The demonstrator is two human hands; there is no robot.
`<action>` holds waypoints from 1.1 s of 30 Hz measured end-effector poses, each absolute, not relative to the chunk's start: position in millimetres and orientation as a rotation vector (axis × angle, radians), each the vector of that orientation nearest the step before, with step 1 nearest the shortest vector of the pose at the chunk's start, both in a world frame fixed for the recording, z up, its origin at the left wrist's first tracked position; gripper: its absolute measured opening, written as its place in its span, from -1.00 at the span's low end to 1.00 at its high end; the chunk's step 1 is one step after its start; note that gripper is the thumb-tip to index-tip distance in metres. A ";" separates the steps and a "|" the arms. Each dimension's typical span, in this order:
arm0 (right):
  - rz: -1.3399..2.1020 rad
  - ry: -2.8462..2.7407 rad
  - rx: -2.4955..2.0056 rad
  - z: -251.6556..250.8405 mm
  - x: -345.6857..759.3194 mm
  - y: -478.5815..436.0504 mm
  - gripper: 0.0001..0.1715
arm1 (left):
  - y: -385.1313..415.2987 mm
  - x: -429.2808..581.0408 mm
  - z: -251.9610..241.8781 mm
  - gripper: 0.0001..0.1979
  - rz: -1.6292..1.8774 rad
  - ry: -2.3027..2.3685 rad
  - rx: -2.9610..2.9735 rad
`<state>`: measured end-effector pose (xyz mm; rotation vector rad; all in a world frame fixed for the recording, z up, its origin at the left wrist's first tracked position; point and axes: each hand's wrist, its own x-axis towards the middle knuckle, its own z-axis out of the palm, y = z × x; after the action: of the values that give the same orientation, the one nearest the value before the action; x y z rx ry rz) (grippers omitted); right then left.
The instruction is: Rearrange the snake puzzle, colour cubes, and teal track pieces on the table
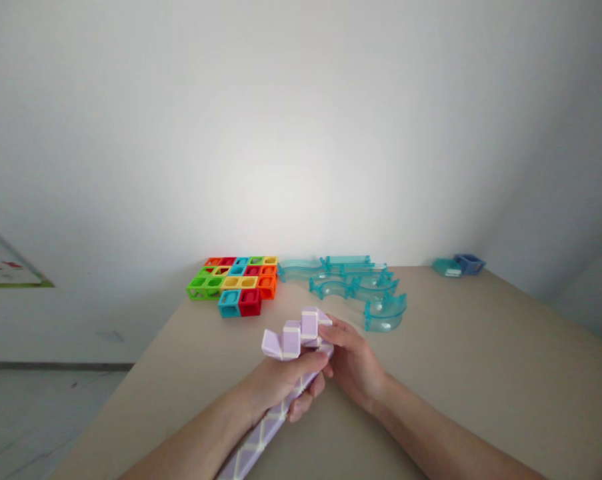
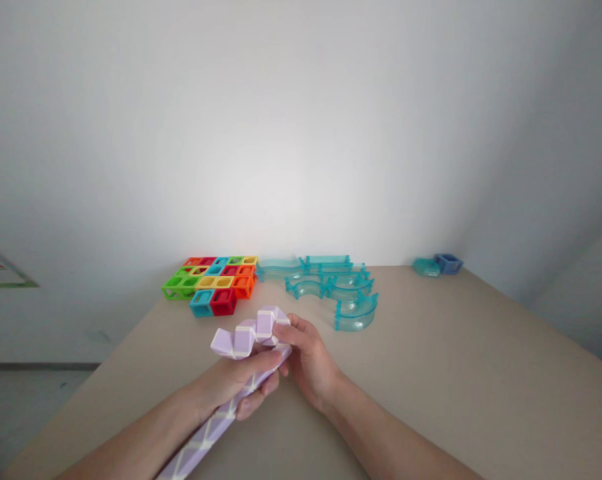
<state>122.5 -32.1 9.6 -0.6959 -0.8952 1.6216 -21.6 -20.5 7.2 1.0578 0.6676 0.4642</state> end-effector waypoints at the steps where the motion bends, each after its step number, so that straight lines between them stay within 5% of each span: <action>1: 1.640 -0.877 -0.663 9.5 122.3 -33.0 -0.75 | -21.7 -21.6 7.6 -0.68 0.471 0.664 1.050; 12: 1.921 -0.596 -0.262 19.4 138.5 -38.2 -0.59 | -25.3 -19.9 -3.8 -0.61 0.404 0.308 0.818; 27: 1.852 -0.652 -0.035 28.4 145.5 -40.1 -0.77 | -34.7 -27.9 0.1 -0.57 0.319 0.048 0.659; 33: 1.700 -0.719 -0.346 25.4 138.0 -37.2 -0.50 | -24.2 -24.6 8.6 -0.72 0.675 0.256 0.827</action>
<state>138.0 -37.2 25.4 -0.3455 -0.7192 1.7001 -24.6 -24.2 8.6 0.8267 0.2564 0.6747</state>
